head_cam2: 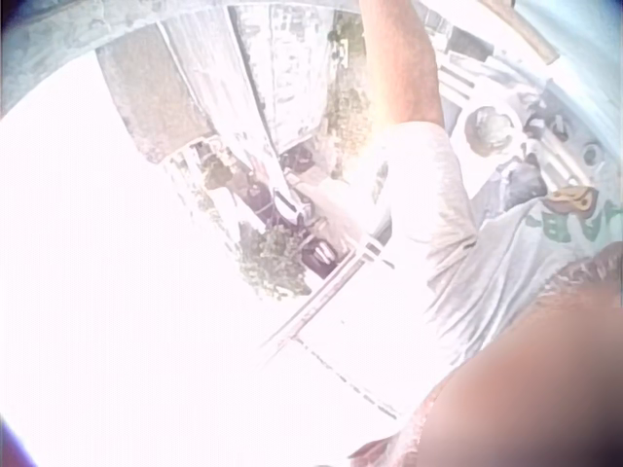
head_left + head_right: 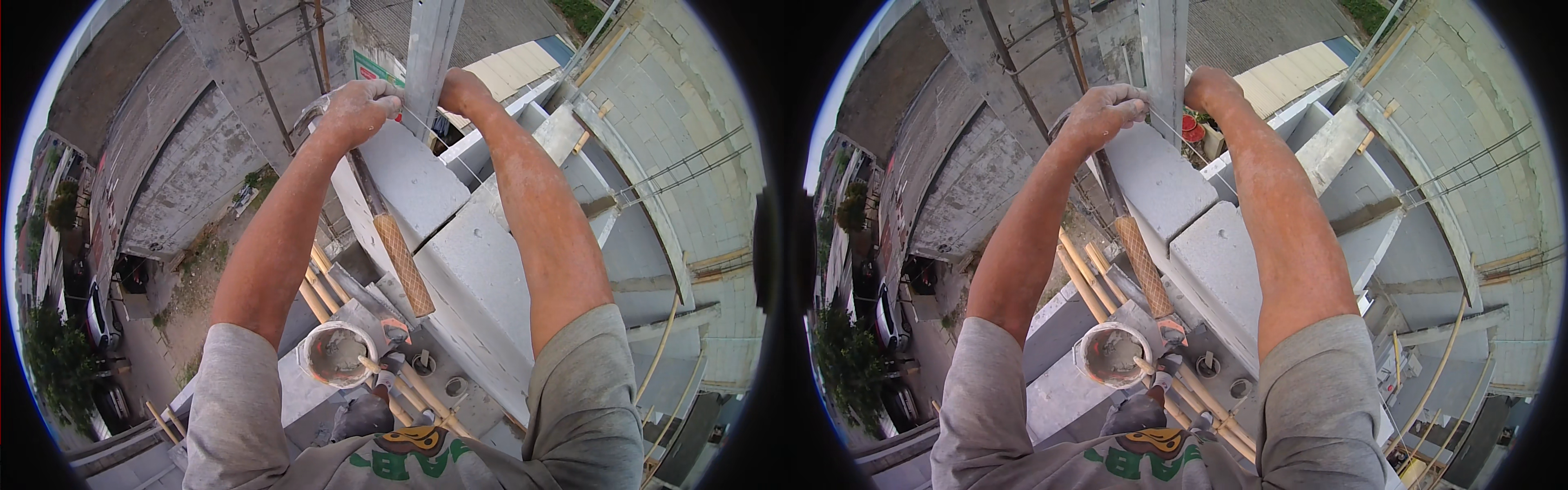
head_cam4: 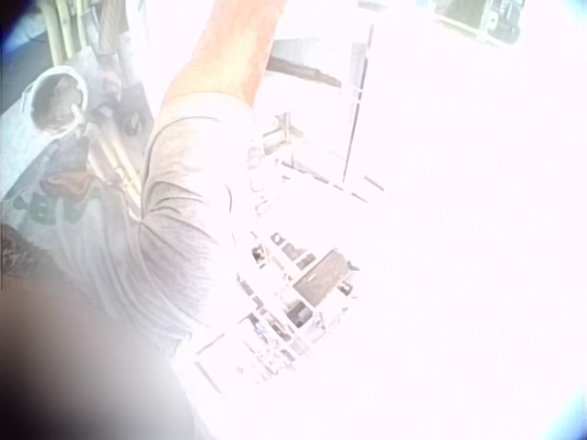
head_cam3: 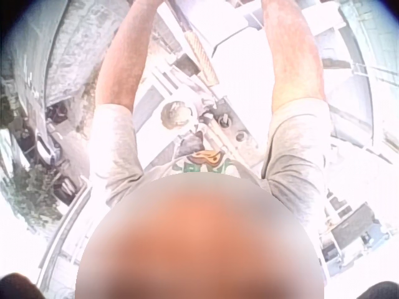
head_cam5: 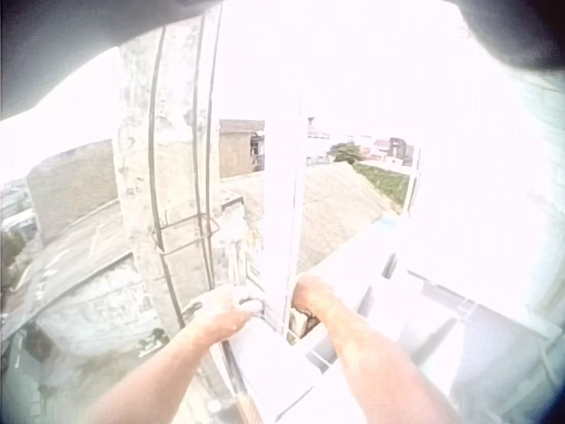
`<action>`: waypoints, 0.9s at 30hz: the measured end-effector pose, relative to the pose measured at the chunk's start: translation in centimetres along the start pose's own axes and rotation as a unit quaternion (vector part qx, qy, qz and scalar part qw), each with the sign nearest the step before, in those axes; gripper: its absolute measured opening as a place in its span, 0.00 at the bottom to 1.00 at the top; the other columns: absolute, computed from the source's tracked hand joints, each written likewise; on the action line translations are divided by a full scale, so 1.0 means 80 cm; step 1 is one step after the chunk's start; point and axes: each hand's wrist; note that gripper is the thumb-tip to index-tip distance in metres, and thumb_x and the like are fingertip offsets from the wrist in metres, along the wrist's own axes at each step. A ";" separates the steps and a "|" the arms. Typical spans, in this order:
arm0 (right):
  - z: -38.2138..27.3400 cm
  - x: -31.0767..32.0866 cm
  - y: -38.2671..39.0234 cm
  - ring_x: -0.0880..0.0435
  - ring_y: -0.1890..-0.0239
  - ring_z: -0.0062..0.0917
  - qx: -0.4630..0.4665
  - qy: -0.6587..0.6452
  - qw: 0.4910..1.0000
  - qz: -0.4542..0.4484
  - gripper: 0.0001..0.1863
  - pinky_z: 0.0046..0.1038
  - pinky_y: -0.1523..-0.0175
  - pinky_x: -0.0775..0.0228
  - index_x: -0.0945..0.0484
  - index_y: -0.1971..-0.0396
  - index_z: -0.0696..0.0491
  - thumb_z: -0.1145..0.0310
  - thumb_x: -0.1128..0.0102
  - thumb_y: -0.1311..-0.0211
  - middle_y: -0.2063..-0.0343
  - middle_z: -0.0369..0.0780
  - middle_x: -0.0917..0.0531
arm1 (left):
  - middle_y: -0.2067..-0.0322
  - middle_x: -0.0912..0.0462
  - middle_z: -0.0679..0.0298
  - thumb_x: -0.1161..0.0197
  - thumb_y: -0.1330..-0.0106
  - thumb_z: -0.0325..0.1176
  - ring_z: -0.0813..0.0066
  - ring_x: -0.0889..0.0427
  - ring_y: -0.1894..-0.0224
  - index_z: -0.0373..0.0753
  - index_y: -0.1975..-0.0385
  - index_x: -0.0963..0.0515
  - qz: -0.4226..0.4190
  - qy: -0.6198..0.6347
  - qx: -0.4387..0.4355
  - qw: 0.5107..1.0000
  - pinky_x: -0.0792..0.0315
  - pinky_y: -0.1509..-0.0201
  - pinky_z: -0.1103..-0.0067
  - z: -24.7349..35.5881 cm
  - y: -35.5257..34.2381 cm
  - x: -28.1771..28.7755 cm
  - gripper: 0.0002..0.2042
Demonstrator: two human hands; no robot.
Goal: The person builds a wall section by applying mortar to lightweight concrete blocks with a trowel, then laying the blocks one by one.
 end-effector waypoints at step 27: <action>0.002 0.031 0.131 0.19 0.60 0.44 -0.035 -0.127 0.989 -0.064 0.19 0.36 0.53 0.28 0.18 0.69 0.61 0.59 0.39 0.50 0.64 0.55 0.18 | 0.68 0.20 0.58 0.35 0.44 0.41 0.72 0.22 0.64 0.32 0.53 0.23 -0.066 -0.049 0.010 0.997 0.29 0.56 0.77 0.049 0.075 -0.009 0.22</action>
Point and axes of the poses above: each hand's wrist, its own y-axis away from the middle knuckle, its own x-axis out of the back of the hand, z = x × y
